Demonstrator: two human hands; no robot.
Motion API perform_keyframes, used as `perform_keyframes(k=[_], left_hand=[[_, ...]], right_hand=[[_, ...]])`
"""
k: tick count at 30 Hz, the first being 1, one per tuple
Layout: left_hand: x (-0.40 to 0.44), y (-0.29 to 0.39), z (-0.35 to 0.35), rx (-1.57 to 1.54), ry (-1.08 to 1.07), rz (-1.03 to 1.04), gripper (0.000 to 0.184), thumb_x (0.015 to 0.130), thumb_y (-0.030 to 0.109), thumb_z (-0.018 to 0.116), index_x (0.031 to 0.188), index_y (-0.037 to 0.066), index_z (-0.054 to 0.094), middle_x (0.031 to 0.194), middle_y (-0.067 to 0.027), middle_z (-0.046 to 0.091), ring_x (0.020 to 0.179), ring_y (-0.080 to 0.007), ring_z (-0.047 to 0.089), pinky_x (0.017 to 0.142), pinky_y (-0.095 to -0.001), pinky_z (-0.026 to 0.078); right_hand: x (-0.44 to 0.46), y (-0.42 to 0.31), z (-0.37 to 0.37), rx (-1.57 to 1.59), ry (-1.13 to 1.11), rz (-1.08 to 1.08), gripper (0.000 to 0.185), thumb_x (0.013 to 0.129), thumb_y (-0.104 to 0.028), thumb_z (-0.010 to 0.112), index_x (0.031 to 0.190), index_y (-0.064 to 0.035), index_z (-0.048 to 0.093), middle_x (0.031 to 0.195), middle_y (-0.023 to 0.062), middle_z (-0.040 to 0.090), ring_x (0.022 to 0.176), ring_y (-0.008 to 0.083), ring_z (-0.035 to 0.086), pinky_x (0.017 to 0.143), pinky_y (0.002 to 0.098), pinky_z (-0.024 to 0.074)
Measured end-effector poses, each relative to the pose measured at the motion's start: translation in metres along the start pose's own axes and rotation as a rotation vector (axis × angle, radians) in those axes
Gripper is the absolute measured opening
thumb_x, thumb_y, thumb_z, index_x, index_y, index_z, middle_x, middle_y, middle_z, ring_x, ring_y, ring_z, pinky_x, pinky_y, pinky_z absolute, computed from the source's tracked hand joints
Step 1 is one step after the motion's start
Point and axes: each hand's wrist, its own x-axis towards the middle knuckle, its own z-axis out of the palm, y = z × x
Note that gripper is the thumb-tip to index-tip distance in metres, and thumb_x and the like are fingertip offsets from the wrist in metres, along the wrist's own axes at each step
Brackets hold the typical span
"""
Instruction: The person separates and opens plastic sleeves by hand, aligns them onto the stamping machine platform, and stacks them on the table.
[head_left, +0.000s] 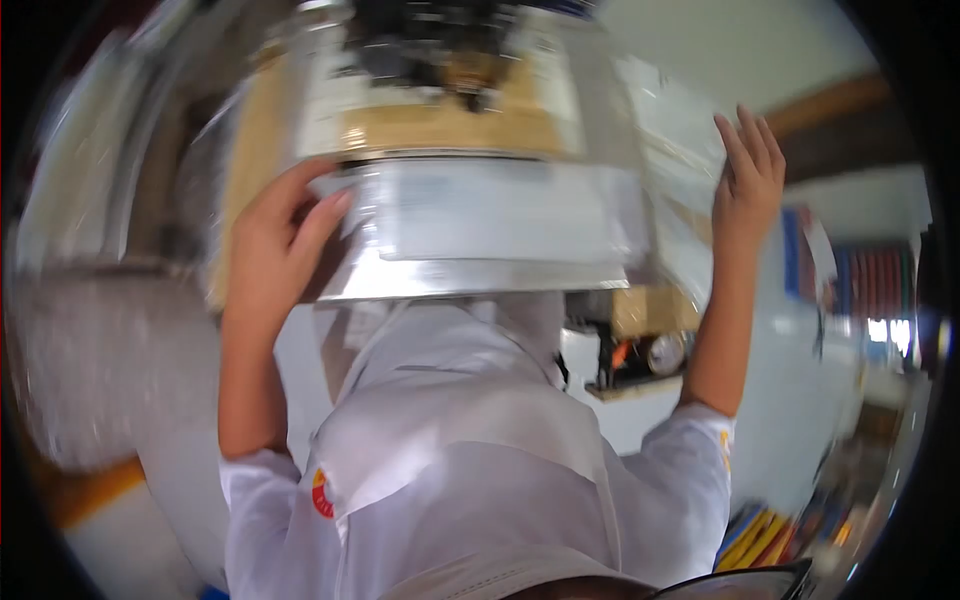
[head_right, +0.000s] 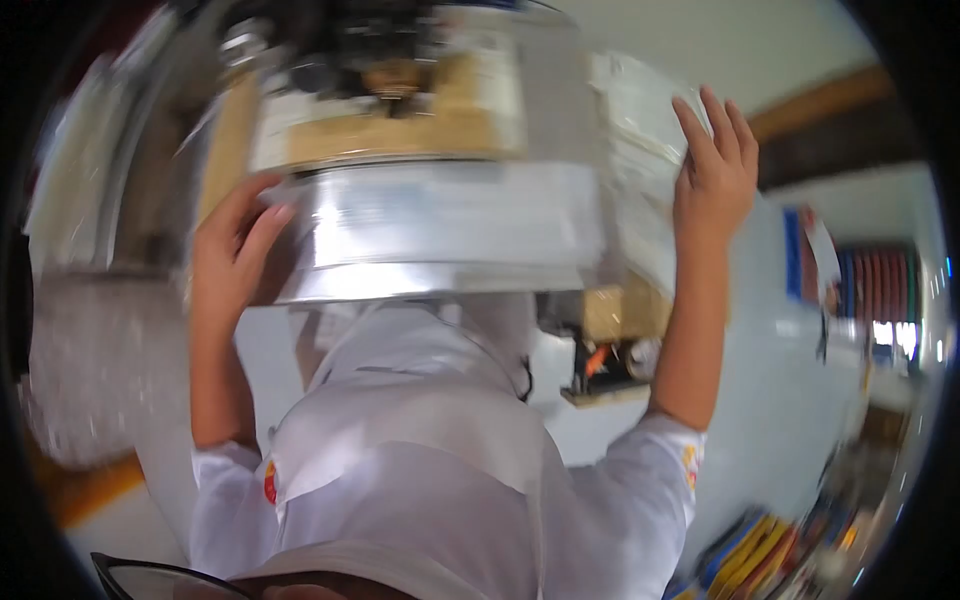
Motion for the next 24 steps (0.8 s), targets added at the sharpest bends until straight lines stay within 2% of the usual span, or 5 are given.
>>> perform_keyframes(k=[5,10,13,19,24], left_hand=[[-0.015,-0.010,0.040,-0.432,-0.059,-0.092,0.065,0.077,0.005,0.075,0.137,0.004,0.048,0.090,0.0002,0.051,0.071,-0.0055,0.050,0.064,-0.0190,0.043],[-0.011,-0.020,0.044,-0.718,-0.067,-0.083,0.066,0.081,0.003,0.074,0.140,0.002,0.043,0.078,0.0036,0.052,0.067,-0.0025,0.048,0.059,-0.0169,0.039],[-0.011,-0.024,0.042,-0.637,-0.039,-0.053,0.063,0.085,0.005,0.071,0.141,0.002,0.041,0.071,0.0038,0.052,0.063,-0.0023,0.047,0.056,-0.0173,0.039],[-0.018,0.010,0.040,-0.308,0.110,-0.106,0.058,0.087,0.005,0.067,0.140,0.004,0.044,0.074,0.0027,0.054,0.063,-0.0029,0.049,0.054,-0.0178,0.039],[-0.020,-0.022,0.046,-0.433,0.173,-0.039,0.057,0.085,0.005,0.069,0.138,0.003,0.048,0.081,0.0035,0.056,0.068,-0.0025,0.049,0.060,-0.0175,0.039]], right_hand=[[-0.066,0.068,-0.006,-0.189,0.133,0.067,0.055,0.067,0.005,0.061,0.111,-0.0272,0.071,0.118,0.0013,0.063,0.109,0.0282,0.056,0.093,0.0419,0.0431],[-0.188,0.056,0.033,-0.127,-0.420,0.349,0.039,0.076,-0.006,0.059,0.111,-0.0214,0.069,0.118,0.0032,0.064,0.110,0.0264,0.056,0.093,0.0426,0.0406],[-0.225,0.037,0.041,0.078,-0.486,0.377,0.038,0.078,-0.012,0.061,0.115,-0.0181,0.068,0.118,0.0054,0.064,0.112,0.0276,0.055,0.097,0.0448,0.0387],[-0.214,0.027,0.038,-0.006,-0.291,0.453,0.038,0.081,-0.019,0.062,0.118,-0.0130,0.065,0.131,0.0133,0.056,0.122,0.0327,0.048,0.104,0.0499,0.0331],[-0.115,-0.003,-0.018,0.447,0.025,0.571,0.034,0.083,-0.002,0.063,0.117,-0.0052,0.065,0.126,0.0133,0.060,0.118,0.0300,0.054,0.102,0.0395,0.0388]])
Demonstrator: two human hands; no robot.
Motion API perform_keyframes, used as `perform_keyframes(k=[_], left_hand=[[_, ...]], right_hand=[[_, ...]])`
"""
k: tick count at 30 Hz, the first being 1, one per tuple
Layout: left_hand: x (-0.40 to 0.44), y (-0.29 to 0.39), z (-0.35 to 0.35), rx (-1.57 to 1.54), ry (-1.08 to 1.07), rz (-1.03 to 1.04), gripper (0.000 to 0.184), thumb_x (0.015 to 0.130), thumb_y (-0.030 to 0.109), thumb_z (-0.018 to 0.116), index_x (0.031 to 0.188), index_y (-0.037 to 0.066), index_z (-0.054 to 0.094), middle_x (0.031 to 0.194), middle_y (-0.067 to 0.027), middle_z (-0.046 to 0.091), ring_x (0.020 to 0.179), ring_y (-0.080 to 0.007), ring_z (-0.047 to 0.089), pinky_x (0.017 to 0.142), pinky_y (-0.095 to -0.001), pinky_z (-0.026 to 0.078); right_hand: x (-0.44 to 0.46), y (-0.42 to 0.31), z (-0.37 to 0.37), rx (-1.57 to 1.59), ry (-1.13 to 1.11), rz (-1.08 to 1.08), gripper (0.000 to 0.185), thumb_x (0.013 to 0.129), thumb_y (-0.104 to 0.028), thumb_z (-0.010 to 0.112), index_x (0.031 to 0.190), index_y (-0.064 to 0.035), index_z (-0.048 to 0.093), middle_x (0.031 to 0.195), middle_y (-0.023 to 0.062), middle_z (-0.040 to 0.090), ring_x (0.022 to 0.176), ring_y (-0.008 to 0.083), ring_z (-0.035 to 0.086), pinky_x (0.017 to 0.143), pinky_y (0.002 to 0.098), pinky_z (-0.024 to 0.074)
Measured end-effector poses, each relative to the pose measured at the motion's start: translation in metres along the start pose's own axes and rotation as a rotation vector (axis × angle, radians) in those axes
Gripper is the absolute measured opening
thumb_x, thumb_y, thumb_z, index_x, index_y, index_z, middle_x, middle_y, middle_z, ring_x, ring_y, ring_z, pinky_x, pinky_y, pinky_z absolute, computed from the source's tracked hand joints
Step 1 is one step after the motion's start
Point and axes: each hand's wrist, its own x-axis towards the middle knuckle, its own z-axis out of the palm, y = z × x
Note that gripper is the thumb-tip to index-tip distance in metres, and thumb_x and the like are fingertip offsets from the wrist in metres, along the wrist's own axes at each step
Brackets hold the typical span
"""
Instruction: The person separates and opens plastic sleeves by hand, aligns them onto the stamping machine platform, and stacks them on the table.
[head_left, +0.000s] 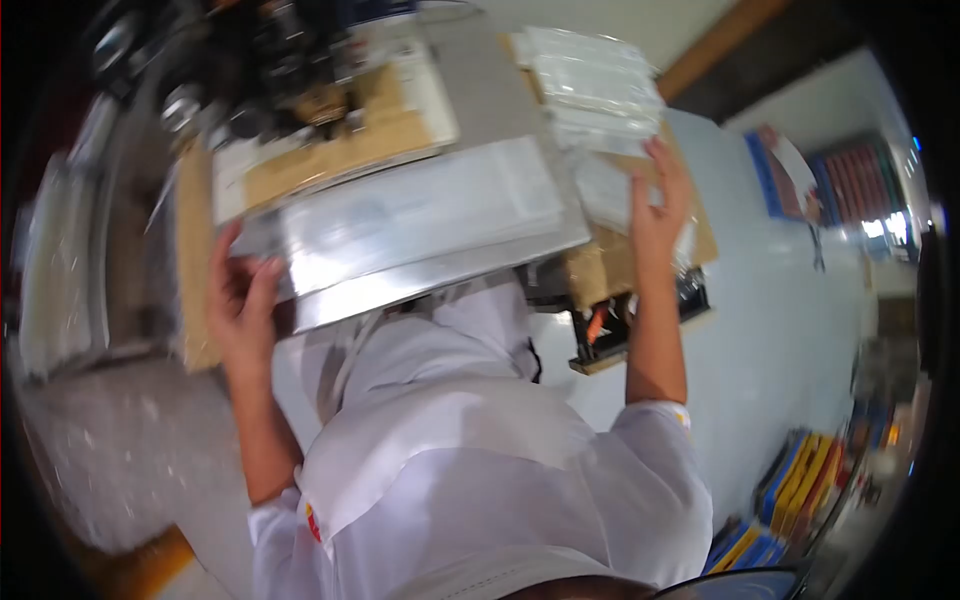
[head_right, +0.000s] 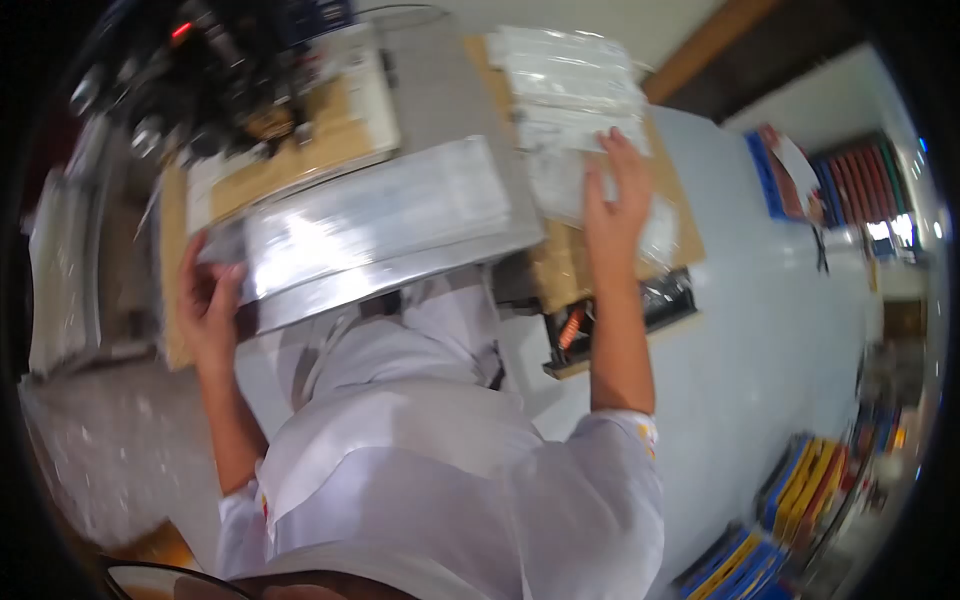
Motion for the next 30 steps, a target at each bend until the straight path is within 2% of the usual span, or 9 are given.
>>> perform_keyframes(k=[3,9,15,18,21,24,27,29,30], left_hand=[[0.001,-0.005,0.000,-0.123,0.019,-0.048,0.054,0.085,0.003,0.067,0.136,0.002,0.049,0.078,0.0031,0.056,0.068,-0.0041,0.050,0.061,-0.0191,0.041],[-0.009,0.019,-0.001,0.222,0.134,0.100,0.041,0.089,0.005,0.064,0.129,0.010,0.058,0.088,-0.0103,0.071,0.076,-0.0154,0.066,0.074,-0.0258,0.051],[-0.012,0.022,-0.004,0.360,0.155,0.291,0.041,0.089,-0.001,0.063,0.129,0.007,0.058,0.095,-0.0137,0.071,0.088,-0.0161,0.068,0.075,-0.0268,0.052],[-0.011,0.028,-0.002,0.319,0.189,0.401,0.044,0.082,0.002,0.070,0.124,0.010,0.061,0.090,-0.0097,0.072,0.070,-0.0212,0.065,0.065,-0.0321,0.052],[-0.006,0.022,-0.003,0.346,0.182,0.415,0.043,0.083,0.001,0.069,0.125,0.009,0.061,0.089,-0.0089,0.072,0.072,-0.0195,0.065,0.066,-0.0319,0.052],[-0.006,0.020,0.002,0.134,0.168,0.263,0.040,0.082,0.002,0.070,0.121,0.008,0.063,0.092,-0.0102,0.070,0.075,-0.0192,0.064,0.067,-0.0301,0.052],[-0.007,0.023,-0.002,0.255,0.101,0.283,0.035,0.081,0.003,0.071,0.116,0.007,0.065,0.097,-0.0124,0.068,0.081,-0.0189,0.063,0.066,-0.0268,0.051],[-0.010,0.028,-0.013,0.137,0.123,0.423,0.026,0.079,0.001,0.071,0.105,0.005,0.067,0.097,-0.0117,0.064,0.084,-0.0181,0.060,0.065,-0.0252,0.049],[-0.017,0.026,-0.025,-0.145,0.086,0.343,0.021,0.081,0.002,0.070,0.101,0.004,0.065,0.099,-0.0107,0.063,0.088,-0.0168,0.058,0.069,-0.0270,0.049]], right_hand=[[0.016,-0.080,0.000,0.377,-0.108,0.076,0.029,0.083,0.003,0.063,0.111,-0.0018,0.066,0.110,0.0113,0.068,0.102,0.0257,0.064,0.091,0.0335,0.0475],[0.006,-0.179,0.040,0.461,-0.523,-0.508,0.026,0.081,-0.001,0.066,0.108,-0.0030,0.067,0.107,0.0122,0.067,0.099,0.0294,0.063,0.086,0.0385,0.0492],[0.005,-0.240,0.091,0.456,-0.511,-0.585,0.027,0.082,-0.008,0.067,0.109,-0.0042,0.066,0.104,0.0102,0.067,0.105,0.0314,0.058,0.091,0.0412,0.0459],[0.002,-0.245,0.125,0.499,-0.453,-0.549,0.025,0.082,-0.009,0.067,0.106,-0.0061,0.068,0.104,0.0092,0.067,0.102,0.0297,0.058,0.089,0.0399,0.0460],[0.003,-0.238,0.140,0.367,-0.552,-0.551,0.022,0.080,-0.009,0.069,0.102,-0.0077,0.069,0.101,0.0069,0.068,0.097,0.0268,0.058,0.085,0.0390,0.0462],[0.005,-0.237,0.140,0.410,-0.531,-0.514,0.016,0.079,-0.009,0.070,0.095,-0.0086,0.070,0.095,0.0045,0.069,0.092,0.0255,0.059,0.081,0.0391,0.0465],[0.013,-0.242,0.124,0.537,-0.439,-0.588,0.016,0.080,-0.005,0.067,0.096,-0.0066,0.069,0.094,0.0065,0.071,0.088,0.0270,0.062,0.078,0.0385,0.0477],[0.012,-0.254,0.093,0.658,-0.423,-0.577,0.015,0.079,-0.005,0.066,0.094,-0.0076,0.069,0.094,0.0055,0.070,0.086,0.0262,0.063,0.078,0.0379,0.0479],[0.014,-0.262,0.074,0.689,-0.397,-0.623,0.015,0.080,-0.005,0.066,0.094,-0.0081,0.069,0.095,0.0050,0.070,0.085,0.0255,0.064,0.076,0.0374,0.0484]])
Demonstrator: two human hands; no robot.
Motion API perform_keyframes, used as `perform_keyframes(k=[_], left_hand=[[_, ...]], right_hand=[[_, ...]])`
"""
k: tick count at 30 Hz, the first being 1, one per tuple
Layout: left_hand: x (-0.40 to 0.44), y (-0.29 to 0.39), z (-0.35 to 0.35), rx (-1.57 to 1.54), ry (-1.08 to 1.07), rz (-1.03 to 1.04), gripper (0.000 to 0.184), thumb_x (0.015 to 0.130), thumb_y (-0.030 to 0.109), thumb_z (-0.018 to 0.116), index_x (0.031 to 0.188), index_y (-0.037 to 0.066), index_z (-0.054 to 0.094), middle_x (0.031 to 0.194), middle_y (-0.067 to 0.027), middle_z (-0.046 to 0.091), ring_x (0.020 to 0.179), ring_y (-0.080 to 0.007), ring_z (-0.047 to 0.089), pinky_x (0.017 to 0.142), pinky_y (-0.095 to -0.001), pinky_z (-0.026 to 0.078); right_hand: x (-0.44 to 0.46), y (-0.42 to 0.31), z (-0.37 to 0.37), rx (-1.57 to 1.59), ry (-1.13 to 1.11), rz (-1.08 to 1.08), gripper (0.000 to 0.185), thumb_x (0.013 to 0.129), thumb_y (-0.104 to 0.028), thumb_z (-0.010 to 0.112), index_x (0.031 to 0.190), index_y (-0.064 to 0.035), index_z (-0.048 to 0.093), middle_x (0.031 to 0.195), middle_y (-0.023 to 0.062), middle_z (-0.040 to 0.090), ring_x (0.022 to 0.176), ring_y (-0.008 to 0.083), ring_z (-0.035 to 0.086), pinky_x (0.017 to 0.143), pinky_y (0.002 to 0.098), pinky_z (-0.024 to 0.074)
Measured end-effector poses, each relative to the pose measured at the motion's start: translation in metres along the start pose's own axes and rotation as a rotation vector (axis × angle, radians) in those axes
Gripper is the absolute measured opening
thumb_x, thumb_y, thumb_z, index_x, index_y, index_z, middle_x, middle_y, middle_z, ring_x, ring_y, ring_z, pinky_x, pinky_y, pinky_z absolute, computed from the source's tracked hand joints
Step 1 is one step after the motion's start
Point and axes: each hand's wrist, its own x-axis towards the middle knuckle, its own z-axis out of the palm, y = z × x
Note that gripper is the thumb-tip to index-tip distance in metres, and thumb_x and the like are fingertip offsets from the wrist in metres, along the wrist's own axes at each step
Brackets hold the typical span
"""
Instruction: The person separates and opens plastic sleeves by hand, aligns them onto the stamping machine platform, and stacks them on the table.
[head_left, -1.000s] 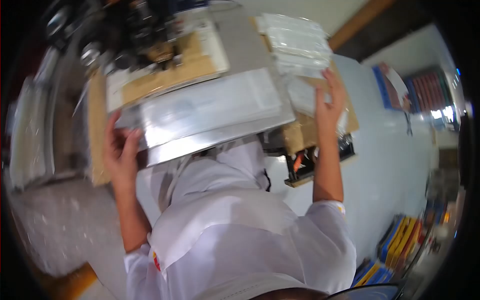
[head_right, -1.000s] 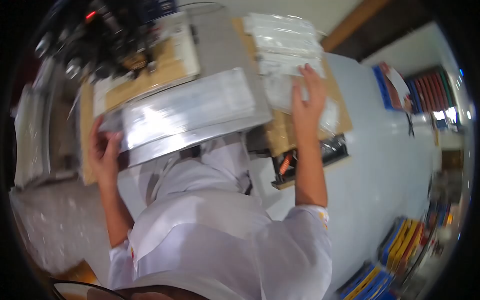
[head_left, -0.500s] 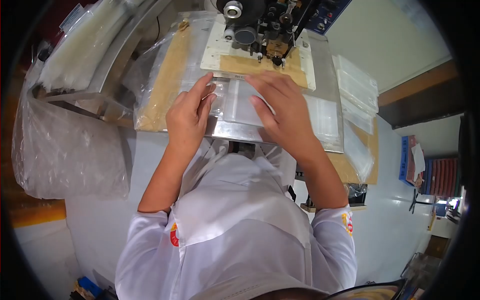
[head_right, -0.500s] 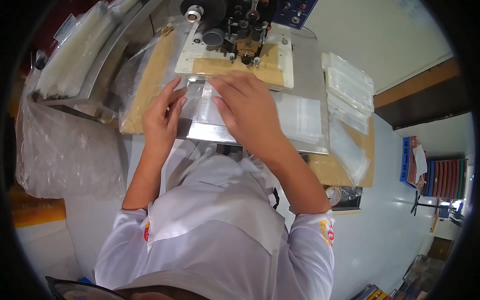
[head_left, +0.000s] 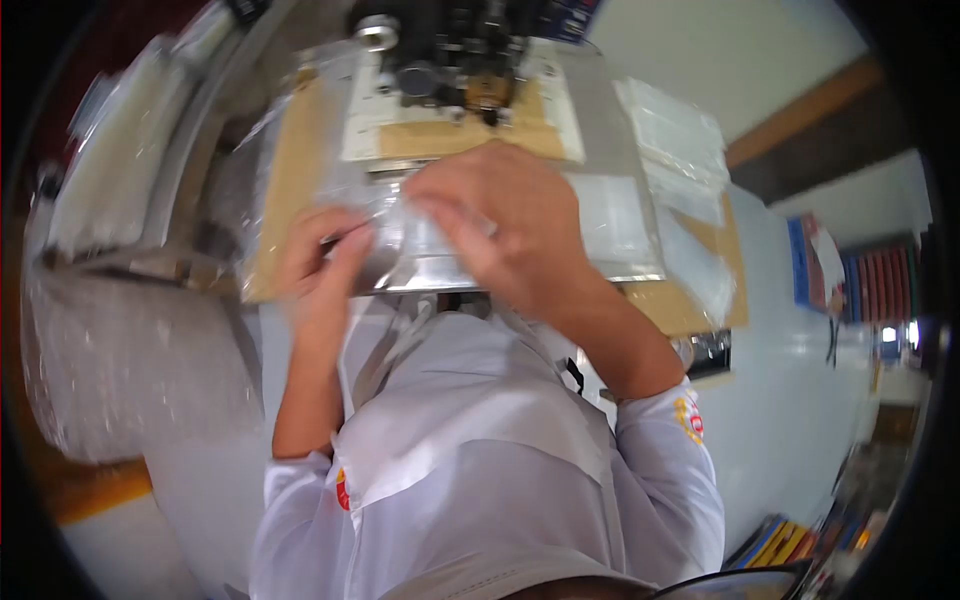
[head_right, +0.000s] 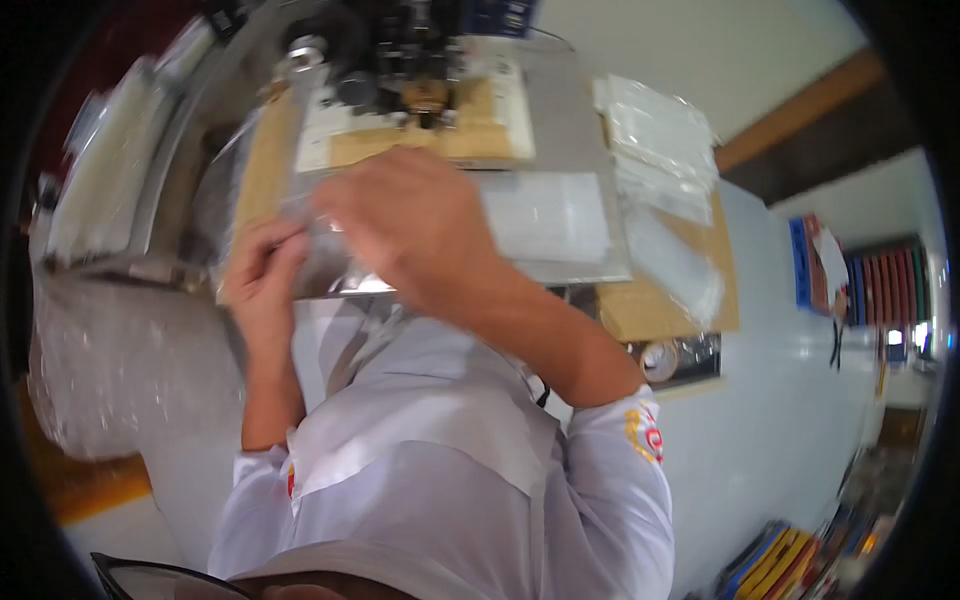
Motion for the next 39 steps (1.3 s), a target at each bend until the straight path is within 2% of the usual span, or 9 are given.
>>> perform_keyframes(k=[5,6,9,13,19,24,28,31,39], left_hand=[[-0.021,0.052,-0.012,-0.433,0.265,0.273,0.027,0.083,0.029,0.071,0.094,0.010,0.055,0.076,-0.0007,0.047,0.081,-0.0169,0.051,0.075,-0.0331,0.046],[-0.004,0.057,-0.008,-0.839,-0.178,0.509,0.022,0.087,0.024,0.059,0.076,0.009,0.047,0.072,-0.0022,0.040,0.068,-0.0190,0.041,0.064,-0.0317,0.037],[-0.021,0.080,-0.022,0.173,-0.123,0.251,0.022,0.084,0.024,0.066,0.084,0.006,0.053,0.081,-0.0048,0.052,0.079,-0.0184,0.045,0.074,-0.0320,0.037],[-0.014,0.090,-0.011,0.132,0.250,0.032,0.013,0.082,0.013,0.063,0.079,0.004,0.055,0.083,-0.0081,0.054,0.081,-0.0195,0.046,0.077,-0.0349,0.037],[-0.020,0.089,-0.013,0.019,-0.402,0.189,0.017,0.078,0.014,0.071,0.083,0.004,0.059,0.081,-0.0060,0.054,0.076,-0.0181,0.047,0.072,-0.0311,0.037],[-0.008,0.076,-0.023,0.132,0.362,-0.063,0.011,0.080,0.009,0.068,0.075,0.003,0.060,0.077,-0.0066,0.058,0.073,-0.0170,0.052,0.073,-0.0298,0.040],[-0.012,0.101,-0.022,0.064,-0.531,0.219,0.003,0.086,0.002,0.062,0.085,0.002,0.059,0.089,-0.0037,0.057,0.077,-0.0130,0.049,0.067,-0.0275,0.038],[-0.007,0.062,-0.042,0.427,0.143,0.002,0.004,0.085,0.005,0.065,0.085,0.003,0.061,0.085,-0.0038,0.056,0.070,-0.0121,0.047,0.063,-0.0248,0.035],[-0.008,0.054,-0.075,-0.007,-0.056,-0.057,0.010,0.086,0.007,0.065,0.090,0.000,0.059,0.082,-0.0022,0.051,0.071,-0.0086,0.043,0.063,-0.0216,0.034]], right_hand=[[-0.002,-0.048,0.000,0.464,0.147,0.076,0.013,0.082,-0.008,0.067,0.094,-0.0092,0.068,0.094,0.0053,0.068,0.082,0.0226,0.064,0.065,0.0340,0.0507],[-0.006,-0.052,0.011,0.504,0.169,0.091,0.012,0.082,-0.007,0.068,0.094,-0.0088,0.068,0.092,0.0056,0.068,0.082,0.0227,0.064,0.065,0.0341,0.0509],[-0.018,-0.056,0.032,0.675,0.205,0.143,0.011,0.081,-0.005,0.069,0.092,-0.0072,0.068,0.087,0.0064,0.067,0.079,0.0233,0.065,0.065,0.0342,0.0514],[-0.032,-0.062,0.041,0.801,0.164,0.225,0.010,0.081,-0.004,0.069,0.090,-0.0055,0.067,0.082,0.0071,0.067,0.075,0.0246,0.065,0.065,0.0334,0.0516],[-0.037,-0.053,0.043,1.077,0.167,0.661,0.007,0.088,-0.002,0.066,0.094,-0.0015,0.065,0.089,0.0046,0.066,0.081,0.0109,0.063,0.070,0.0269,0.0500],[-0.040,-0.064,0.037,1.469,0.064,0.679,0.010,0.092,-0.002,0.061,0.101,0.0025,0.061,0.094,0.0038,0.064,0.087,0.0104,0.062,0.078,0.0254,0.0506],[-0.040,-0.059,0.053,1.334,0.102,0.694,0.011,0.093,-0.001,0.060,0.103,0.0022,0.060,0.094,0.0045,0.065,0.089,0.0094,0.061,0.079,0.0243,0.0496],[-0.041,-0.061,0.053,1.392,0.062,0.733,0.009,0.093,-0.003,0.060,0.101,0.0013,0.060,0.095,0.0042,0.064,0.090,0.0091,0.060,0.080,0.0242,0.0488],[-0.028,-0.042,0.029,1.516,-0.102,0.940,0.016,0.093,-0.009,0.062,0.105,0.0017,0.064,0.105,0.0097,0.068,0.098,0.0142,0.064,0.083,0.0279,0.0532]])
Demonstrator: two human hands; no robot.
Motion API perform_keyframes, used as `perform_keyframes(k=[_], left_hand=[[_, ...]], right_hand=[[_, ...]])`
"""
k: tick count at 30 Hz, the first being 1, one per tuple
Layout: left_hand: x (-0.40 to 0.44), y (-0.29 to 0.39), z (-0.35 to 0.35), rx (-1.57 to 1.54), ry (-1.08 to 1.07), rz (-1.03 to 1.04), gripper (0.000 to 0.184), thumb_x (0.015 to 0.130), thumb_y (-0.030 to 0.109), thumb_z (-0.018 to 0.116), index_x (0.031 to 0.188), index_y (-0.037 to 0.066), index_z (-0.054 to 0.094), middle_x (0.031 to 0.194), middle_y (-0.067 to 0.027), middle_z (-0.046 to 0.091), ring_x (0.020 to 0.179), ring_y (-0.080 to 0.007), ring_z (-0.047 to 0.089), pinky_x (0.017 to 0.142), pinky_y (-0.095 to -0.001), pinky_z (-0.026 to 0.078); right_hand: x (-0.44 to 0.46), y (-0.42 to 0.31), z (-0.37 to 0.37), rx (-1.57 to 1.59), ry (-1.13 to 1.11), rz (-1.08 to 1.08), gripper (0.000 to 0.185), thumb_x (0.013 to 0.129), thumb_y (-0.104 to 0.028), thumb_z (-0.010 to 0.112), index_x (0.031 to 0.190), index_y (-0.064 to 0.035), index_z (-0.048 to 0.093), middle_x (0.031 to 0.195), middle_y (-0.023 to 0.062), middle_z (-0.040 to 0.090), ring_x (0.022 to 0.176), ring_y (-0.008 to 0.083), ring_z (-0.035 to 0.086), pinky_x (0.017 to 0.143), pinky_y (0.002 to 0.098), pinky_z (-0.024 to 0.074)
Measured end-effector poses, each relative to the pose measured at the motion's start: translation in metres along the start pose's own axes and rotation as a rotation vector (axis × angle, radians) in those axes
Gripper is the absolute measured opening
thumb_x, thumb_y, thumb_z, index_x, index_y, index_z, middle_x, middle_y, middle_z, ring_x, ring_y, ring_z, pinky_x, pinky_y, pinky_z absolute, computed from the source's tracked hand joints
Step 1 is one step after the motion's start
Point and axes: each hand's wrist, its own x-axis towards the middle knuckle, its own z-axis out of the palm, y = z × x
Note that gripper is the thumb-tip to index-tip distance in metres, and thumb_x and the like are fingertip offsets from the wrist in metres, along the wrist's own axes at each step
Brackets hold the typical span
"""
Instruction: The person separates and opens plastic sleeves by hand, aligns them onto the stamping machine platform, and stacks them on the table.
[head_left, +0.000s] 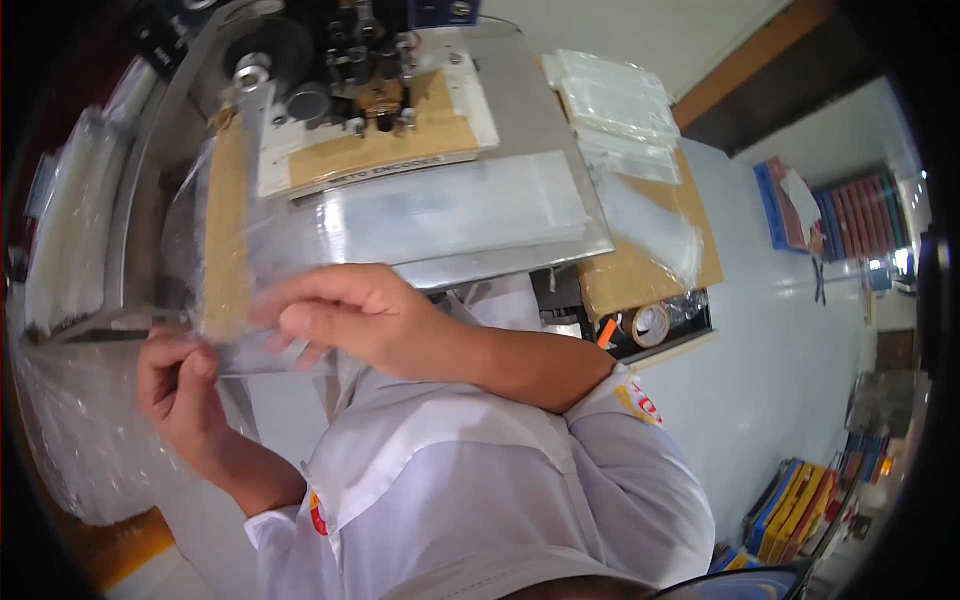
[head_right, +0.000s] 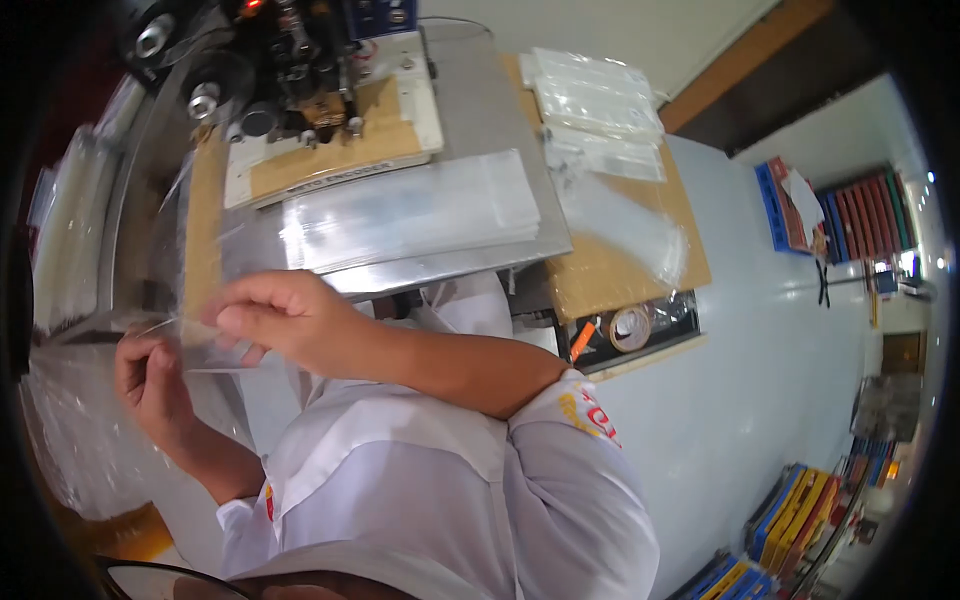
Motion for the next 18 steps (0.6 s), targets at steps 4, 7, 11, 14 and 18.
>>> perform_keyframes(k=[4,7,11,14,18], left_hand=[[0.000,0.022,0.031,-0.077,0.087,-0.126,0.017,0.079,0.006,0.069,0.095,-0.001,0.066,0.080,-0.0038,0.055,0.071,-0.0109,0.047,0.064,-0.0229,0.036],[0.008,0.032,0.027,0.023,-0.088,0.006,0.017,0.075,0.004,0.071,0.091,-0.001,0.069,0.074,-0.0036,0.055,0.067,-0.0118,0.048,0.060,-0.0240,0.036],[0.012,0.025,0.030,0.037,-0.161,0.103,0.012,0.073,0.005,0.072,0.084,-0.001,0.069,0.070,-0.0043,0.056,0.061,-0.0115,0.048,0.056,-0.0237,0.033],[0.011,0.018,0.037,-0.225,-0.012,-0.053,0.020,0.080,0.005,0.069,0.098,-0.001,0.064,0.074,-0.0066,0.058,0.059,-0.0113,0.050,0.053,-0.0216,0.036],[0.024,0.045,0.067,-0.532,0.169,-0.079,0.027,0.087,0.003,0.063,0.113,-0.001,0.056,0.085,-0.0127,0.062,0.058,-0.0136,0.057,0.052,-0.0232,0.047]], right_hand=[[0.001,0.001,-0.004,-0.129,0.065,-0.005,0.012,0.090,-0.004,0.065,0.100,0.0016,0.068,0.102,0.0130,0.070,0.096,0.0164,0.066,0.085,0.0297,0.0542],[-0.001,0.000,-0.001,-0.177,0.119,0.015,0.009,0.087,-0.001,0.067,0.096,0.0018,0.068,0.097,0.0130,0.071,0.094,0.0175,0.067,0.086,0.0300,0.0542],[0.000,0.005,-0.004,-0.175,0.044,-0.002,0.021,0.083,-0.002,0.073,0.101,0.0015,0.062,0.106,0.0149,0.067,0.102,0.0211,0.064,0.088,0.0342,0.0534],[0.001,0.010,-0.005,-0.370,0.124,-0.433,0.042,0.078,-0.014,0.080,0.110,-0.0017,0.055,0.123,0.0172,0.055,0.115,0.0264,0.056,0.093,0.0404,0.0497],[-0.020,0.002,0.004,-1.106,0.222,-1.095,0.041,0.076,-0.028,0.081,0.110,-0.0121,0.064,0.127,0.0084,0.057,0.122,0.0289,0.049,0.095,0.0425,0.0411]])
